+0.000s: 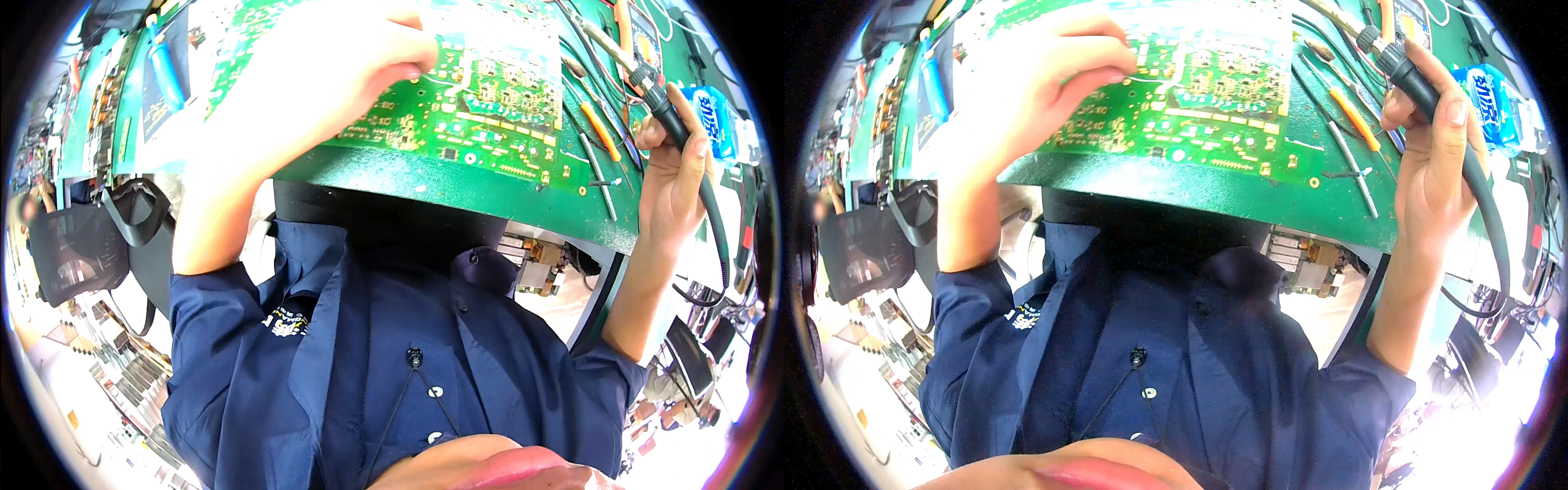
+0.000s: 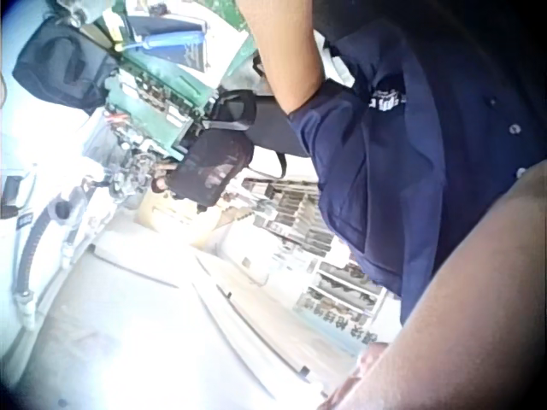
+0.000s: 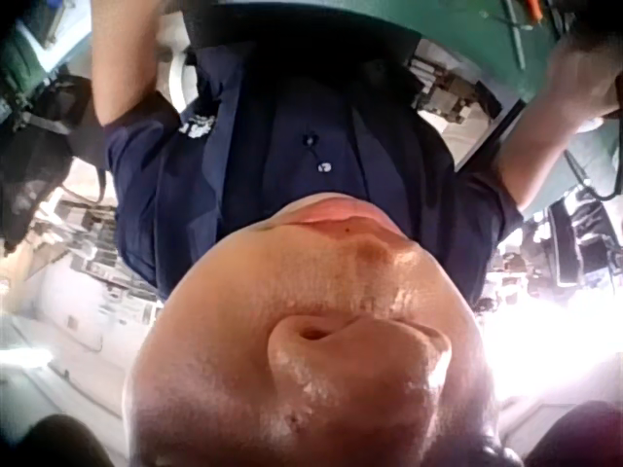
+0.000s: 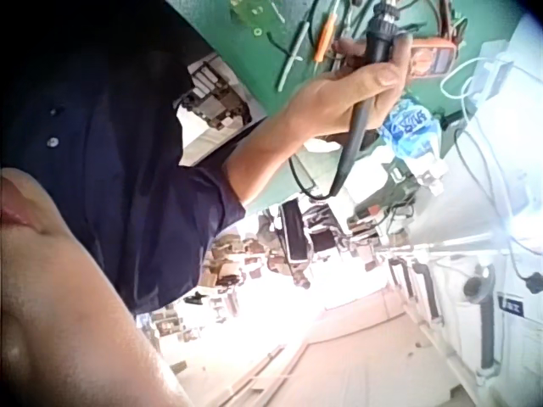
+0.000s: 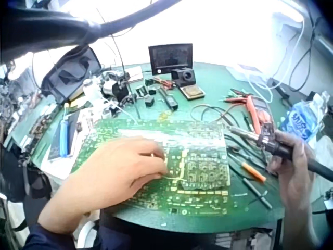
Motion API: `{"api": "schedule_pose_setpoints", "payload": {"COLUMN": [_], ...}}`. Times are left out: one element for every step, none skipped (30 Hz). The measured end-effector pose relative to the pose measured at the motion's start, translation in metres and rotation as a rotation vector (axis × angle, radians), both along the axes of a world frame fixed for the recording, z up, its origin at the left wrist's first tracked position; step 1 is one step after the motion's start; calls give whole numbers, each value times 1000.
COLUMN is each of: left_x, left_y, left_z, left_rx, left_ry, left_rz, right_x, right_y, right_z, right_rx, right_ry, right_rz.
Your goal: The person is using a soldering iron and a desoldering pump to repair a green printed circuit board. They apply heat to the solder joints with the iron and use the pump to remove excess solder from various components on the board.
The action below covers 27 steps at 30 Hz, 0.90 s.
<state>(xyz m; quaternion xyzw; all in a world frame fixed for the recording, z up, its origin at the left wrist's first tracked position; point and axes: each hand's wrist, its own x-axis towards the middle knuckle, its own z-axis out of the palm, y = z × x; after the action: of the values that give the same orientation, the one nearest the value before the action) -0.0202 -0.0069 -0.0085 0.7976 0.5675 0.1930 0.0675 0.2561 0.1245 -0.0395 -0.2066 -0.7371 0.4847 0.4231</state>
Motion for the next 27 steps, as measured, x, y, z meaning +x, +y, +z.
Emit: {"api": "schedule_pose_setpoints", "payload": {"left_x": [-2, -4, -5, 1, 6, 12, 15, 18, 9, 7, 6, 12, 10, 8, 7, 7, 9, 12, 14, 14, 13, 13, 12, 10, 9, 8, 7], "left_y": [4, 8, 5, 7, 10, 13, 18, 23, 30, 33, 36, 36, 38, 40, 41, 41, 40, 39, 38, 39, 39, 39, 39, 39, 40, 41, 41], "left_z": [1, 4, 10, 12, 14, 16, 15, 13, 3, -1, -5, -5, -9, -13, -18, -17, -18, -20, -21, -24, -24, -24, -24, -26, -28, -29, -30], "left_rx": [-43, -87, -132, -63, 7, 75, 96, 116, 132, 157, 181, 216, 217, 219, 218, 214, 197, 182, 168, 145, 133, 121, 109, 111, 109, 107, 106], "left_ry": [-11, -21, -22, -21, -21, -17, -36, -58, -240, -298, -355, -294, -275, -256, -234, -160, -163, -166, -171, -175, -173, -170, -167, -160, -158, -157, -152], "left_rz": [10, 19, 53, 76, 99, 122, 140, 158, 123, 112, 101, 108, 100, 91, 88, 25, 28, 31, 34, 34, 27, 20, 15, 5, -3, -11, -19], "right_x": [1, 0, -2, -2, -2, -4, -9, -11, -14, -18, -14, -10, -9, -10, -12, -18, -19, -21, -23, -23, -22, -22, -23, -19, -15, -12, -8], "right_y": [1, 2, 6, 10, 14, 17, 14, 16, 20, 26, 33, 41, 44, 45, 48, 41, 41, 41, 40, 40, 38, 37, 36, 38, 40, 43, 45], "right_z": [1, 2, 3, 2, 2, 3, 5, 9, 16, 21, 18, 16, 12, 9, 5, 6, 5, 4, 3, 3, 4, 5, 6, 6, 5, 5, 5], "right_rx": [-13, -1, 9, 19, 30, 63, 74, 29, -11, -15, -68, -119, -138, -156, -178, -139, -140, -140, -139, -169, -189, -209, -229, -232, -234, -236, -238], "right_ry": [5, 5, 0, -11, -23, -76, -95, -107, -115, -150, -122, -99, -82, -66, -47, -147, -171, -196, -221, -224, -232, -240, -246, -251, -244, -237, -226], "right_rz": [-4, -10, 20, 35, 51, 75, 30, 41, 51, 34, 53, 66, 66, 64, 68, 17, 12, 8, 3, -2, -30, -57, -82, -61, -31, -1, 30]}}
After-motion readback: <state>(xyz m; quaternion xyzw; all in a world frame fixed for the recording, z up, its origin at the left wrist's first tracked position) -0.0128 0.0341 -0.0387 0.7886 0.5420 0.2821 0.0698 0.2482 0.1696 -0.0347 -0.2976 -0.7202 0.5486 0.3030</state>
